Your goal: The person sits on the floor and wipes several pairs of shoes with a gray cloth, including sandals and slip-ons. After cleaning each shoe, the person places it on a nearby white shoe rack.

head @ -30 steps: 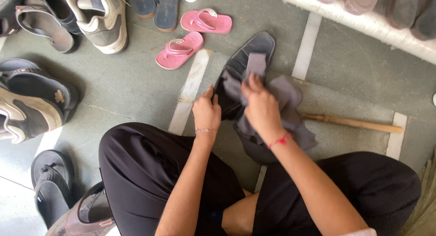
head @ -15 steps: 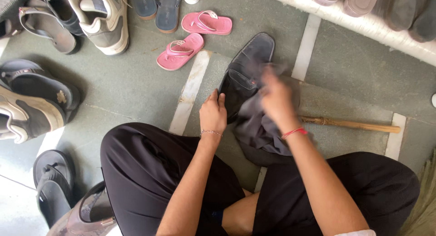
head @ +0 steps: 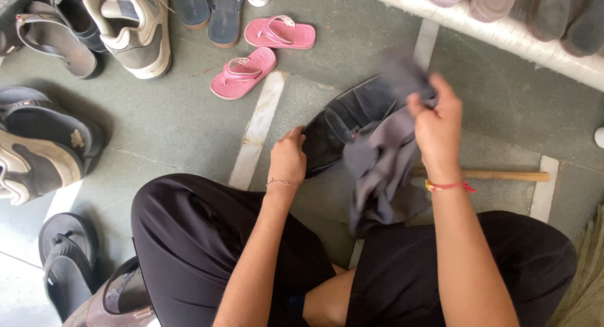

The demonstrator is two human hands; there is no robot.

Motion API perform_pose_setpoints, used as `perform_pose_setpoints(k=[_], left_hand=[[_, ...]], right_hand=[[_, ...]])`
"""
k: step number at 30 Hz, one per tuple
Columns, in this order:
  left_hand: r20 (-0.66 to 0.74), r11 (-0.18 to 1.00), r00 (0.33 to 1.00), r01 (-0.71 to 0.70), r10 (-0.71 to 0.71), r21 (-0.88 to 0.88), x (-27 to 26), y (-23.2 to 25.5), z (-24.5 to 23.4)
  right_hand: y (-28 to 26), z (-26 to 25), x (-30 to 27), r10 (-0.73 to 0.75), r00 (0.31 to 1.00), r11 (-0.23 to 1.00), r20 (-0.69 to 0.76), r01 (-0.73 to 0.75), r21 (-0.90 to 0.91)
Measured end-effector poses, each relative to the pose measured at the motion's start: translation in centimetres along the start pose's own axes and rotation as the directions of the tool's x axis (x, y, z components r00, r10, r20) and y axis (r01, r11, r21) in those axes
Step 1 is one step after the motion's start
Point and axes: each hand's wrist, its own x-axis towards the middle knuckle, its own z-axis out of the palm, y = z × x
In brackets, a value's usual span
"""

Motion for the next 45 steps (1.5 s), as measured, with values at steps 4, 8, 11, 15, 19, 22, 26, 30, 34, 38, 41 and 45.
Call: perform_pose_setpoints(k=[4, 8, 11, 15, 19, 22, 26, 30, 34, 38, 41, 45], left_hand=[[0.032, 0.997, 0.998, 0.053, -0.055, 0.062, -0.3, 1.1, -0.8], [0.035, 0.979, 0.991, 0.12, -0.128, 0.165, -0.3, 0.3, -0.1], [0.094, 0.91, 0.981, 0.121, -0.171, 0.396, -0.1, -0.8, 0.3], [0.049, 0.952, 0.979, 0.181, -0.199, 0.247, -0.4, 0.4, 0.1], [-0.014, 0.966, 0.987, 0.161, -0.162, 0.202, -0.5, 1.3, -0.6], [-0.016, 0.963, 0.987, 0.159, -0.16, 0.219, -0.3, 1.5, -0.7], [0.015, 0.945, 0.976, 0.209, -0.219, 0.251, -0.3, 1.1, -0.9], [-0.028, 0.961, 0.984, 0.177, -0.175, 0.214, -0.7, 0.9, -0.5], [-0.05, 0.96, 0.986, 0.168, -0.161, 0.222, -0.6, 1.2, -0.3], [-0.078, 0.952, 0.977, 0.211, -0.198, 0.222, -0.7, 1.3, 0.0], [-0.121, 0.949, 0.97, 0.232, -0.21, 0.213, -0.8, 1.4, 0.3], [-0.149, 0.941, 0.962, 0.259, -0.23, 0.219, -0.9, 1.4, 0.8]], right_hand=[[-0.1, 3.0, -0.8, 0.3, 0.951, 0.814, 0.072, -0.216, -0.539], [-0.4, 7.6, -3.7, -0.567, 0.757, 0.438, 0.325, 0.611, -0.66], [-0.6, 7.1, -4.4, 0.286, 0.708, 0.932, 0.646, -0.362, -0.016], [0.8, 5.5, -3.2, 0.157, 0.969, 0.986, 0.191, -0.166, 0.034], [2.9, 3.8, -0.7, -0.245, 0.969, 0.906, 0.004, 0.231, -0.356], [3.3, 5.4, -2.6, -0.268, 0.911, 0.831, 0.312, 0.383, -0.404], [1.2, 7.1, -3.6, -0.148, 0.927, 0.947, 0.344, 0.233, -0.22], [-1.1, 6.6, -4.1, -0.29, 0.942, 0.865, 0.172, 0.334, -0.374], [-1.1, 9.0, -5.6, -0.409, 0.803, 0.502, 0.433, 0.595, -0.628], [-0.6, 10.4, -7.0, -0.292, 0.878, 0.434, 0.38, 0.476, -0.765], [-0.9, 10.6, -7.5, -0.232, 0.901, 0.4, 0.366, 0.431, -0.809], [-1.3, 10.6, -7.6, -0.2, 0.926, 0.398, 0.32, 0.375, -0.837]])
